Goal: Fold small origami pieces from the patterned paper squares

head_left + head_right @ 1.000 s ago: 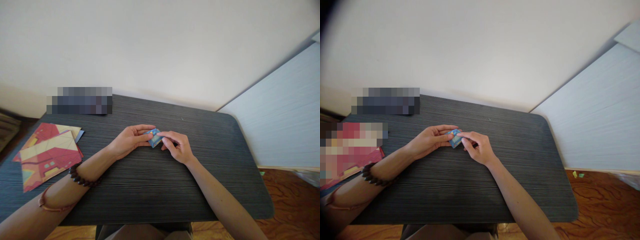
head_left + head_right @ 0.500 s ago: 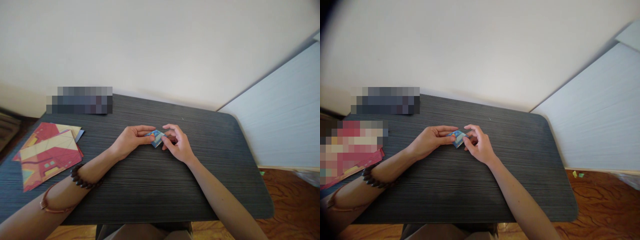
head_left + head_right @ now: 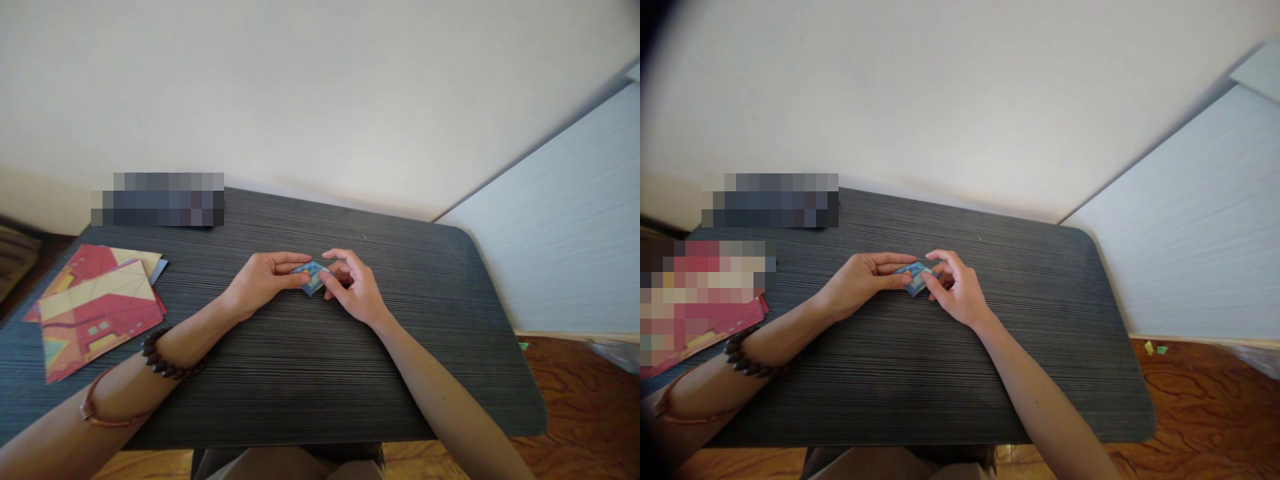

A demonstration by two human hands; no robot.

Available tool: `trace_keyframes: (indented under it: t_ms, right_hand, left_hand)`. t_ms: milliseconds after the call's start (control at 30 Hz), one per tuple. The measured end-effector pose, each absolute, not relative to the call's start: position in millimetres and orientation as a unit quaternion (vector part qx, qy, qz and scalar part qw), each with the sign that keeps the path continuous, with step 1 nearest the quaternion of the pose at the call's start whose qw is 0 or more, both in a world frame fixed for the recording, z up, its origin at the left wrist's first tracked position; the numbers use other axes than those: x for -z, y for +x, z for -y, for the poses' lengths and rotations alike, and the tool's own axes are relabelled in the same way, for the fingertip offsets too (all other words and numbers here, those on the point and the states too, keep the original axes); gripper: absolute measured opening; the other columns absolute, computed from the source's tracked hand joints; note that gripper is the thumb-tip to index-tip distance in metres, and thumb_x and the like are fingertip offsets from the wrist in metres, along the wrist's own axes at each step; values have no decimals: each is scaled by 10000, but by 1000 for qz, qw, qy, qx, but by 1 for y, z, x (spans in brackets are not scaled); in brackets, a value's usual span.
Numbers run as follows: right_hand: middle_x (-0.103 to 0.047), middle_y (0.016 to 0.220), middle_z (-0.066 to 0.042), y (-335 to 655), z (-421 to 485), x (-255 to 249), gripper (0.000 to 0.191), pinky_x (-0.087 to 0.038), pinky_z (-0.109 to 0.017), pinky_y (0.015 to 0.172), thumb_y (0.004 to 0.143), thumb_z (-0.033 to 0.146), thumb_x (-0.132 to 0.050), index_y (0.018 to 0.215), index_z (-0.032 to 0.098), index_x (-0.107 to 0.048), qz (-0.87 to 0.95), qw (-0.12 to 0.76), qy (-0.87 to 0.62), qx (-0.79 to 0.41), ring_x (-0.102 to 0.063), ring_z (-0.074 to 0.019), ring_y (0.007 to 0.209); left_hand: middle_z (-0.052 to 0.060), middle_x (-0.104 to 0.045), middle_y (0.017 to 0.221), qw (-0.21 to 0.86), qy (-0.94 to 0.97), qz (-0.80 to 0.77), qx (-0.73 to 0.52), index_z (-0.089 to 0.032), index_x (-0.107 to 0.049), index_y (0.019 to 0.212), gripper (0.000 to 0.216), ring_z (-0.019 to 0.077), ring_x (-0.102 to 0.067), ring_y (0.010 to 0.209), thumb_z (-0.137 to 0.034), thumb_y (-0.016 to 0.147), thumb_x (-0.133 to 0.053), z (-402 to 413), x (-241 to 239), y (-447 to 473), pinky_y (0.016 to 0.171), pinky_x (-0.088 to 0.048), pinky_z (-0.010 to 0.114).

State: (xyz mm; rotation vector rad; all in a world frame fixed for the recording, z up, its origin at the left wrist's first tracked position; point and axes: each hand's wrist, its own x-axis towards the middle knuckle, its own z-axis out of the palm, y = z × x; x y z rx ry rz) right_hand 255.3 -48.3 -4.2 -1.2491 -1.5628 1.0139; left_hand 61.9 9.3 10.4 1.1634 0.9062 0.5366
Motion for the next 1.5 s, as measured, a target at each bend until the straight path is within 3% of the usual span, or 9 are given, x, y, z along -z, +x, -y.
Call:
trace_keyframes:
  t_ms: [233, 700, 1000, 1300, 1500]
  right_hand:
    - [-605, 754, 36, 255, 48, 7, 259, -507, -206, 511, 876, 322, -558, 1115, 236, -504, 638, 447, -488, -393, -627, -79, 522]
    - [-675, 900, -19, 255, 49, 8, 206, -560, -212, 537, 848, 332, -600, 1015, 211, -597, 640, 449, -490, -385, -681, -110, 616]
    - [-657, 977, -30, 254, 49, 5, 195, -546, -192, 499, 868, 319, -568, 1030, 212, -591, 666, 447, -484, -350, -663, -83, 578]
    - [-634, 896, -24, 253, 49, 5, 148, -537, -195, 501, 877, 312, -558, 961, 203, -610, 669, 446, -488, -341, -645, -81, 575]
    - [-581, 996, -49, 254, 47, 3, 148, -543, -206, 512, 864, 331, -574, 917, 211, -642, 660, 450, -496, -340, -614, -84, 644]
  left_hand:
    - [54, -736, 949, 714, 532, -387, -239, -193, -648, 1083, 407, 212, -685, 880, -326, 710, -742, -9, -11, 62, 823, -519, 322]
    - [37, -740, 907, 690, 531, -399, -287, -176, -690, 967, 298, 188, -685, 849, -299, 703, -753, -7, -10, 63, 841, -518, 313]
    - [30, -738, 885, 690, 538, -385, -295, -170, -654, 933, 269, 186, -682, 839, -290, 710, -744, -6, -9, 64, 835, -513, 326]
    - [28, -733, 856, 650, 571, -410, -288, -170, -676, 868, 236, 192, -680, 822, -319, 699, -745, -5, -10, 65, 814, -507, 317]
    - [30, -730, 831, 634, 581, -419, -290, -162, -691, 830, 219, 189, -675, 789, -343, 712, -728, -4, -12, 67, 789, -512, 306]
